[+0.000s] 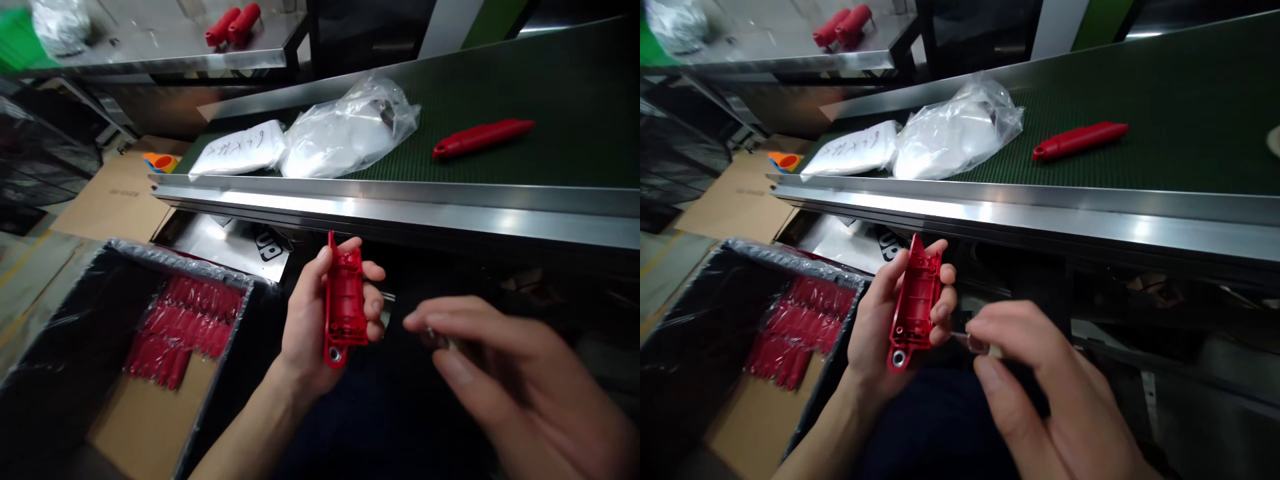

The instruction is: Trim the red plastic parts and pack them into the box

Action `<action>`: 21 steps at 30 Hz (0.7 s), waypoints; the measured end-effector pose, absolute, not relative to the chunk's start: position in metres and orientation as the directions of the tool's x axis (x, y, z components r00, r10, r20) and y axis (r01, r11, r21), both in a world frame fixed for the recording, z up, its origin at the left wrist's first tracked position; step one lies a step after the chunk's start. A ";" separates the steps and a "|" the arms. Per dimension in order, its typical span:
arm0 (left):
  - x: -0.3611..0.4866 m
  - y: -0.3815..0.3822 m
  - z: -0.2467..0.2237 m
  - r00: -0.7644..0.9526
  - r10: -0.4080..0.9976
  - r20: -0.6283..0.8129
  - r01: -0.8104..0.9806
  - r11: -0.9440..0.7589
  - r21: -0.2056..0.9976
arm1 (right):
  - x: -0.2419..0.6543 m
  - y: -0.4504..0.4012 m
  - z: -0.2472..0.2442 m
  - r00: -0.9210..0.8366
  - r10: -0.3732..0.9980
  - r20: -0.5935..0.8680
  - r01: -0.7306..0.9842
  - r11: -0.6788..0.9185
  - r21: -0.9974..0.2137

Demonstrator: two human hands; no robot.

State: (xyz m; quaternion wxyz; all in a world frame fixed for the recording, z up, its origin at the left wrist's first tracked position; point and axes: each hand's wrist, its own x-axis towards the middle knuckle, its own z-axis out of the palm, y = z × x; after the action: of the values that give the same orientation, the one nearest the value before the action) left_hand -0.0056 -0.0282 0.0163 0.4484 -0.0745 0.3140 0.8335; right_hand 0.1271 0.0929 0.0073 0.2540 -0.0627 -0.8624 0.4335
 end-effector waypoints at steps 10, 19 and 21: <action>-0.009 -0.031 0.022 -0.656 0.673 -0.343 -0.733 -0.458 0.503 | 0.122 0.067 0.011 -0.890 -0.048 0.453 -0.296 0.817 -0.495; -0.008 -0.031 0.025 -0.671 0.659 -0.340 -0.705 -0.427 0.566 | 0.121 0.070 0.015 -0.890 -0.089 0.448 -0.308 0.841 -0.445; -0.007 -0.031 0.025 -0.679 0.651 -0.339 -0.696 -0.425 0.578 | 0.121 0.069 0.016 -0.882 -0.067 0.467 -0.294 0.852 -0.433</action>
State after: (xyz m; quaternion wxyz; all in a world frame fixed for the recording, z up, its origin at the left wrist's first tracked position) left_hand -0.0065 -0.0312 0.0253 0.3994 -0.0315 0.3576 0.8436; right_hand 0.1206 0.0690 0.0163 0.2232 0.0964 -0.9361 0.2544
